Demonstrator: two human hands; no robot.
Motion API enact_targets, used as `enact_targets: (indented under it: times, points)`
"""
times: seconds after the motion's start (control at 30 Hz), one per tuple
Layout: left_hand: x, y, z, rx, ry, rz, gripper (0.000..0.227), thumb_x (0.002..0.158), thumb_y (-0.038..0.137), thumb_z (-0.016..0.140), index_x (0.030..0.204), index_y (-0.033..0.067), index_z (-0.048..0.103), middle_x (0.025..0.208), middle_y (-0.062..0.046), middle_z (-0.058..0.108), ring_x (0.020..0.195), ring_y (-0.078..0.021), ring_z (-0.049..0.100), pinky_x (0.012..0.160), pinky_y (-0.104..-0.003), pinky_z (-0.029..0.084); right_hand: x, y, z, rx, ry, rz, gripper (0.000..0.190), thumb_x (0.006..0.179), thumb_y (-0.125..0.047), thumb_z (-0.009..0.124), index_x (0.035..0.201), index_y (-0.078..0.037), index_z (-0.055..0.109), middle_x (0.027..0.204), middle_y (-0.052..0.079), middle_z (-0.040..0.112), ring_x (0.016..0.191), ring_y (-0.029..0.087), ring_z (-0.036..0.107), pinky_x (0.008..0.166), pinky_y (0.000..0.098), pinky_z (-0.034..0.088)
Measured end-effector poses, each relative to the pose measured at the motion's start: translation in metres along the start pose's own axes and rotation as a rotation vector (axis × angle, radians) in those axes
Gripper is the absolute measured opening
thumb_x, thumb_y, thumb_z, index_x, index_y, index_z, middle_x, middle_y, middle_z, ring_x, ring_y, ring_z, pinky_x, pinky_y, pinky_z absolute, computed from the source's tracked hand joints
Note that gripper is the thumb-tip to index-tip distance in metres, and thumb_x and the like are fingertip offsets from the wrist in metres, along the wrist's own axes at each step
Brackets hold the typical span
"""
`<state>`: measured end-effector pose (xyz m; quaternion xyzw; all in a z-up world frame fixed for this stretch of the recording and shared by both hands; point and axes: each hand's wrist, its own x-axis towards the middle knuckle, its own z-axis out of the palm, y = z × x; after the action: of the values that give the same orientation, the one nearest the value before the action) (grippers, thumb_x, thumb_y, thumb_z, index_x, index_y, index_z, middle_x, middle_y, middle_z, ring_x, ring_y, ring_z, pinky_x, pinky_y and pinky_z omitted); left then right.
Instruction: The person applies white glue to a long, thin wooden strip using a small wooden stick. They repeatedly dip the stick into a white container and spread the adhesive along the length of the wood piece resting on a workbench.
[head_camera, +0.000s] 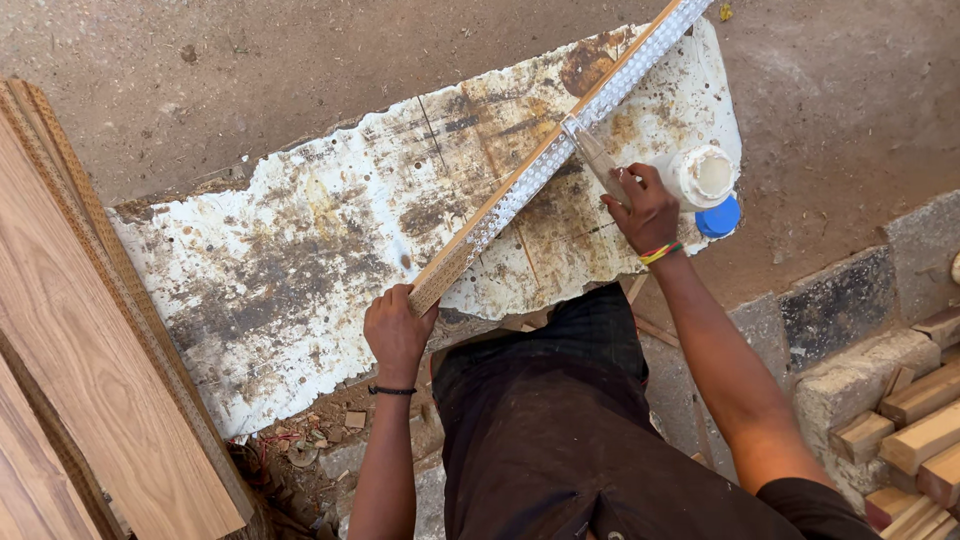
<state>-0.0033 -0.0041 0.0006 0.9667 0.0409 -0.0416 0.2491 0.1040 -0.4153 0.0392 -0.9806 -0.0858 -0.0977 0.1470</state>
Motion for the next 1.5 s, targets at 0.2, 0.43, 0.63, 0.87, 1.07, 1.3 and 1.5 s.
enact_targets:
  times: [0.2,0.43,0.63,0.87,1.07,1.3,1.5]
  points:
    - [-0.002,0.0,0.0,-0.012,0.031,0.002,0.047,0.069,0.04,0.092,0.095,0.0076,0.069,0.083,-0.01,0.07,0.077,-0.0279,0.066,0.073,-0.041,0.052,-0.046,0.006,0.002,-0.049,-0.008,0.073,0.042,0.087,-0.021,0.085,0.125,-0.007,0.074,0.117,0.014,0.065,0.093,0.034,0.071,0.074,0.0436,0.057]
    - [0.006,0.001,-0.006,-0.009,-0.024,-0.014,0.048,0.068,0.04,0.093,0.094,0.0075,0.069,0.079,-0.01,0.069,0.077,-0.0267,0.066,0.073,-0.04,0.051,0.005,0.018,-0.032,0.016,0.037,0.116,0.044,0.09,-0.023,0.086,0.128,-0.006,0.073,0.12,0.017,0.065,0.096,0.036,0.07,0.078,0.0424,0.058]
    - [0.007,0.007,-0.007,-0.021,0.01,-0.007,0.051,0.064,0.038,0.093,0.094,0.0059,0.069,0.083,-0.01,0.07,0.078,-0.0286,0.066,0.073,-0.041,0.052,0.002,-0.025,-0.015,0.135,-0.135,0.036,0.043,0.09,-0.023,0.082,0.128,-0.007,0.072,0.119,0.018,0.068,0.082,0.031,0.073,0.07,0.0384,0.06]
    - [0.006,0.002,-0.008,-0.042,-0.007,-0.003,0.046,0.073,0.039,0.092,0.094,0.0061,0.069,0.082,-0.011,0.069,0.078,-0.0292,0.066,0.072,-0.042,0.051,-0.054,-0.135,-0.02,0.31,-0.363,-0.05,0.04,0.085,-0.028,0.081,0.12,-0.009,0.075,0.114,0.013,0.071,0.076,0.026,0.074,0.064,0.0359,0.06]
    - [0.004,0.002,-0.005,-0.063,0.037,0.017,0.045,0.07,0.036,0.092,0.094,0.0064,0.069,0.082,-0.01,0.068,0.077,-0.0287,0.066,0.074,-0.041,0.051,-0.037,-0.113,-0.02,0.405,-0.345,0.031,0.041,0.087,-0.026,0.082,0.12,-0.004,0.073,0.119,0.018,0.067,0.083,0.024,0.075,0.059,0.0306,0.062]
    - [0.001,0.006,-0.008,-0.067,0.025,0.004,0.045,0.068,0.034,0.092,0.094,0.0071,0.068,0.082,-0.009,0.069,0.079,-0.0282,0.065,0.075,-0.042,0.05,-0.007,-0.072,-0.022,0.176,-0.231,-0.014,0.042,0.091,-0.024,0.081,0.125,-0.003,0.074,0.117,0.017,0.069,0.084,0.026,0.073,0.066,0.0353,0.06]
    - [0.004,0.008,-0.009,-0.094,0.025,-0.001,0.045,0.067,0.033,0.093,0.094,0.0075,0.068,0.082,-0.009,0.069,0.08,-0.0283,0.065,0.075,-0.042,0.05,-0.043,-0.136,-0.017,0.235,-0.366,0.068,0.043,0.087,-0.028,0.08,0.121,-0.004,0.072,0.115,0.013,0.071,0.074,0.023,0.074,0.059,0.0338,0.061]
